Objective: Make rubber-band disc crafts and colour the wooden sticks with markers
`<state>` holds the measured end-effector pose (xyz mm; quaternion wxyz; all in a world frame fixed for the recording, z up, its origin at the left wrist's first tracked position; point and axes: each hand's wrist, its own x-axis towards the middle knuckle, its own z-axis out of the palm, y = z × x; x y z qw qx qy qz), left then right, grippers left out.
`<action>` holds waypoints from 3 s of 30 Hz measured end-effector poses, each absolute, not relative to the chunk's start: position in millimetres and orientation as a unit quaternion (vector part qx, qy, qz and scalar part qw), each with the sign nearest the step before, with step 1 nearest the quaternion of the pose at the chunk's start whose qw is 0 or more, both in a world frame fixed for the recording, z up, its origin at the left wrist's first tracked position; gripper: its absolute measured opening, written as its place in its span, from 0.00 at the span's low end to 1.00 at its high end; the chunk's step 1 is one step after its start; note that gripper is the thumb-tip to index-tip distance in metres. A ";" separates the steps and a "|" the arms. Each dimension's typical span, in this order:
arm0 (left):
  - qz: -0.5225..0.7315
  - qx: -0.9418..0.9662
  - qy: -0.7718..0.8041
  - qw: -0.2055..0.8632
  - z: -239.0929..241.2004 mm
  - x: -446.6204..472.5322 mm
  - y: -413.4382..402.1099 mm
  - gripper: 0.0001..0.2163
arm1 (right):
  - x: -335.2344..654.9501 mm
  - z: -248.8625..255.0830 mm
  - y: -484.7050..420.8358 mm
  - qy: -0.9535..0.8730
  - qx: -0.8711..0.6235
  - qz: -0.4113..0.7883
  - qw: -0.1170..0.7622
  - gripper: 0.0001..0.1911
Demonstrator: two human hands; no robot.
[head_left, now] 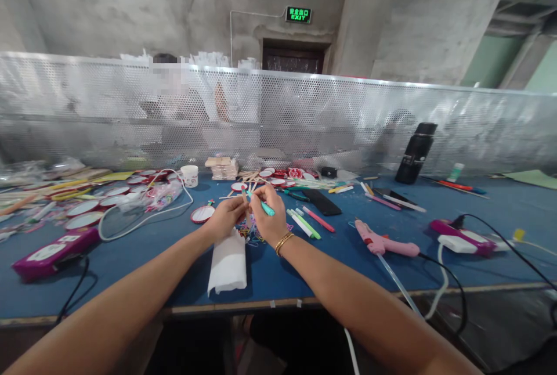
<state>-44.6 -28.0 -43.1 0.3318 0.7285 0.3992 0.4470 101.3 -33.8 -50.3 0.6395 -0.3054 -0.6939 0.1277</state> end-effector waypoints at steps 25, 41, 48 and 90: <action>0.447 0.732 0.393 0.332 -43.8 -44.8 -27.4 0.20 | 100.9 -49.3 -35.8 -0.695 -0.301 0.136 0.638 0.05; 0.453 0.726 0.395 0.333 -43.3 -44.0 -27.8 0.22 | 100.6 -50.7 -32.8 -0.687 -0.312 0.120 0.645 0.05; 0.453 0.728 0.389 0.337 -45.3 -43.1 -28.0 0.21 | 99.8 -49.9 -36.3 -0.700 -0.306 0.121 0.634 0.06; 0.452 0.728 0.391 0.336 -44.6 -44.4 -27.3 0.20 | 100.4 -50.2 -36.1 -0.695 -0.307 0.122 0.639 0.06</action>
